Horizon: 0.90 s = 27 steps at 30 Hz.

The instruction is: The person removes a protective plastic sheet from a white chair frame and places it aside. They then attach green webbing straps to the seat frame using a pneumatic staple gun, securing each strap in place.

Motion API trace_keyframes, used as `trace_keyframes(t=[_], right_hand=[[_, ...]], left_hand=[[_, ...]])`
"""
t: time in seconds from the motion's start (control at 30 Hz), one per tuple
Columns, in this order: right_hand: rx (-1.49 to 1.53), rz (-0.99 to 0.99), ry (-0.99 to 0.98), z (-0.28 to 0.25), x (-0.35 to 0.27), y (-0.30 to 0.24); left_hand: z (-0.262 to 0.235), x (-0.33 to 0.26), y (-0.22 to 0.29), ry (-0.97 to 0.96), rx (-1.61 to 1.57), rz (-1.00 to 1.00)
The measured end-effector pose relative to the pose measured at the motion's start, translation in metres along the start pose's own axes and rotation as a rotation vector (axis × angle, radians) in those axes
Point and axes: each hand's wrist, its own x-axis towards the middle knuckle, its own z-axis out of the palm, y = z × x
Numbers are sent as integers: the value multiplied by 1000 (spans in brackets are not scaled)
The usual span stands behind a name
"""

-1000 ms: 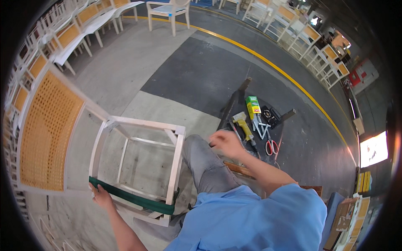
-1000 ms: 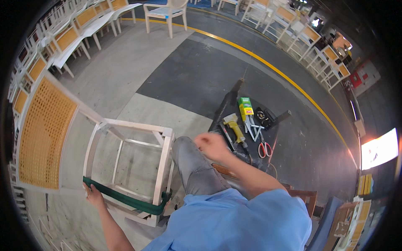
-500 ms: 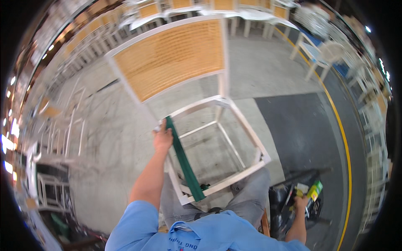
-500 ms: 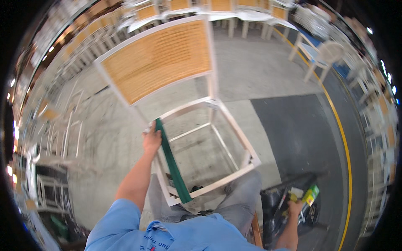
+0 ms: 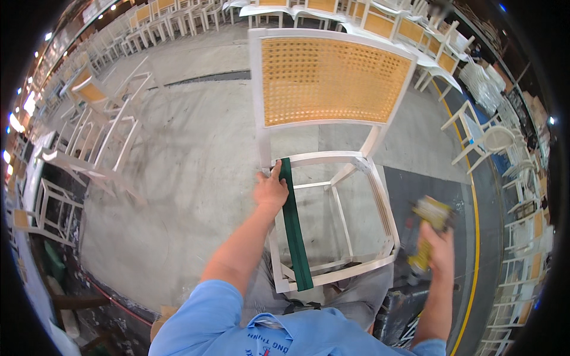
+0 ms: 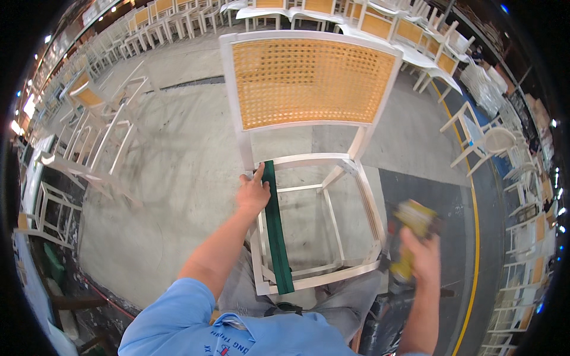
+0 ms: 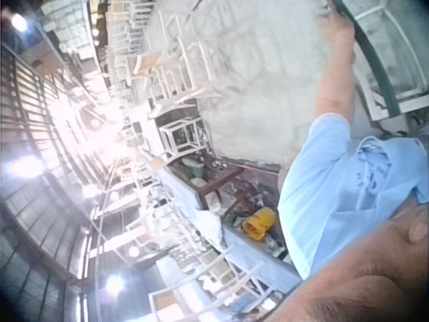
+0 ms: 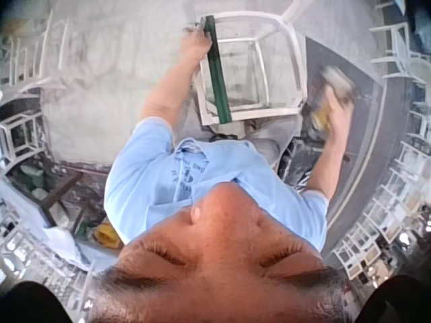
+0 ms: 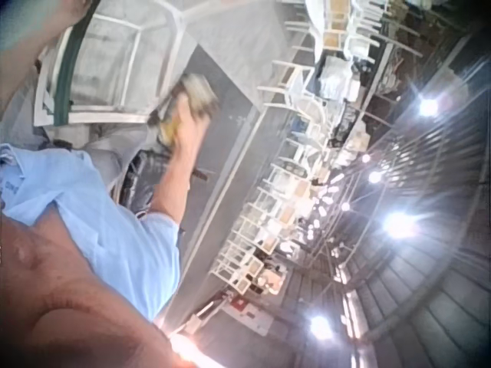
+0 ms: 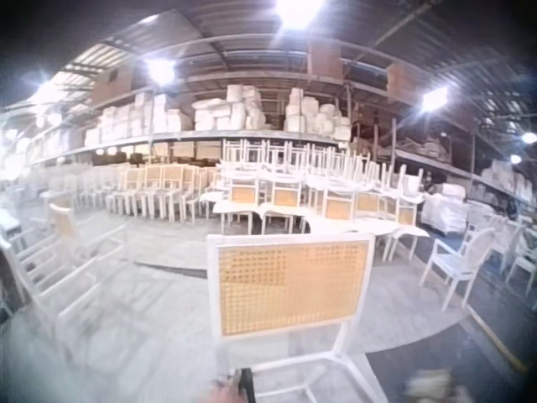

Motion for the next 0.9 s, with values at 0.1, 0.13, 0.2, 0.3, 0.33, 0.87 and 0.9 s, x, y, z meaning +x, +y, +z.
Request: trace_keyframes(t=[0.1,0.13,0.2,0.3,0.33,0.87,0.9], right_hand=[[42,100,-281,107,71,1],[45,136,-362,148,88,-2],[106,207,-435,212,120,6],[15,251,-500,273,161,28],[-7,262,-489,287,170,34],[-159,267,-406,338,187,60],[-177,272,-397,339,186,59]], left_hand=[[3,3,-3,16,-24,22],[4,2,-5,41,-18,2],[5,4,-9,31,-67,24],[6,6,-13,48,-103,55],[6,5,-11,52,-102,57],[0,4,-14,27,-109,48],[1,4,-14,36,-112,50]])
